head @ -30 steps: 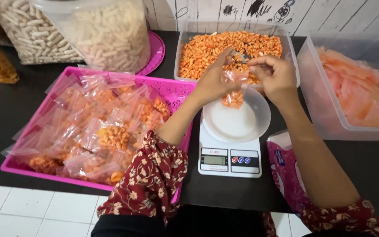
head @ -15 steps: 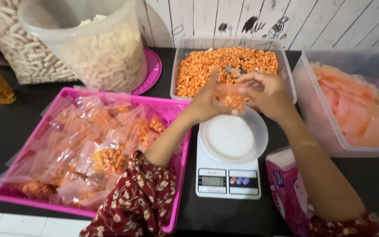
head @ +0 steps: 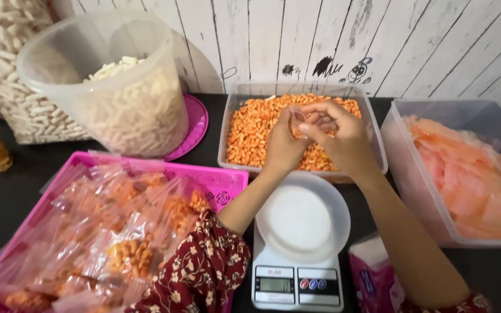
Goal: Manual portioning and packaging of snacks into small plastic bags using a spoon and a digital scale.
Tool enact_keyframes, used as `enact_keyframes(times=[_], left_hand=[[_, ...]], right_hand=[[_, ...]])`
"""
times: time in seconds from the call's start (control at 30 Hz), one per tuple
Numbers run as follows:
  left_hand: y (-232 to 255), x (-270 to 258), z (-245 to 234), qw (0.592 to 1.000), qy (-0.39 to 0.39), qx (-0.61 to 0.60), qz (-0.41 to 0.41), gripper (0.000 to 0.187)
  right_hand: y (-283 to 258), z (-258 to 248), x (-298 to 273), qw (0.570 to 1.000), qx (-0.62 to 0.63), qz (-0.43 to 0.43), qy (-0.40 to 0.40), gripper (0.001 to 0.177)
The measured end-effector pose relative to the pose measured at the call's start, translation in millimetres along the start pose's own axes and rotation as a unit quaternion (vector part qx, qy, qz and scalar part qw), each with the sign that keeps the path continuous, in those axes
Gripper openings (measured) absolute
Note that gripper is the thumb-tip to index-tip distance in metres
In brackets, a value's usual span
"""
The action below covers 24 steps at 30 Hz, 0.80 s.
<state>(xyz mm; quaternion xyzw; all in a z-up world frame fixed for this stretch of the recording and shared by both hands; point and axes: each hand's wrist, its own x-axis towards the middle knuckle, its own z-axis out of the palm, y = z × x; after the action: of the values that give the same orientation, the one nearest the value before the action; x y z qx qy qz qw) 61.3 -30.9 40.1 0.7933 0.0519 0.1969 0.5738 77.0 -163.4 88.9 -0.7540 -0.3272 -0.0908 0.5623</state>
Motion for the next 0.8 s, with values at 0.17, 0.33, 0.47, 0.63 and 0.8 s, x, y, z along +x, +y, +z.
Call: enact_keyframes(times=[0.17, 0.33, 0.47, 0.63, 0.8], left_hand=[[-11.9, 18.5, 5.1, 0.998, 0.030, 0.035, 0.037, 0.046], [-44.4, 34.8, 16.9, 0.995, 0.041, 0.035, 0.080, 0.033], [-64.4, 35.6, 14.9, 0.996, 0.040, 0.020, 0.074, 0.031], [-62.8, 30.1, 10.3, 0.994, 0.030, 0.036, 0.095, 0.031], [-75.4, 35.5, 13.4, 0.988, 0.052, 0.046, 0.140, 0.039]], right_hand=[[81.0, -34.2, 4.8, 0.991, -0.134, 0.024, -0.008, 0.020], [137.9, -47.8, 5.8, 0.854, -0.425, 0.219, -0.204, 0.022], [194.1, -43.9, 6.5, 0.834, -0.494, 0.185, -0.164, 0.023], [221.2, -39.3, 3.4, 0.822, -0.528, 0.146, -0.154, 0.021], [195.0, -40.0, 1.6, 0.814, -0.529, 0.141, -0.195, 0.021]])
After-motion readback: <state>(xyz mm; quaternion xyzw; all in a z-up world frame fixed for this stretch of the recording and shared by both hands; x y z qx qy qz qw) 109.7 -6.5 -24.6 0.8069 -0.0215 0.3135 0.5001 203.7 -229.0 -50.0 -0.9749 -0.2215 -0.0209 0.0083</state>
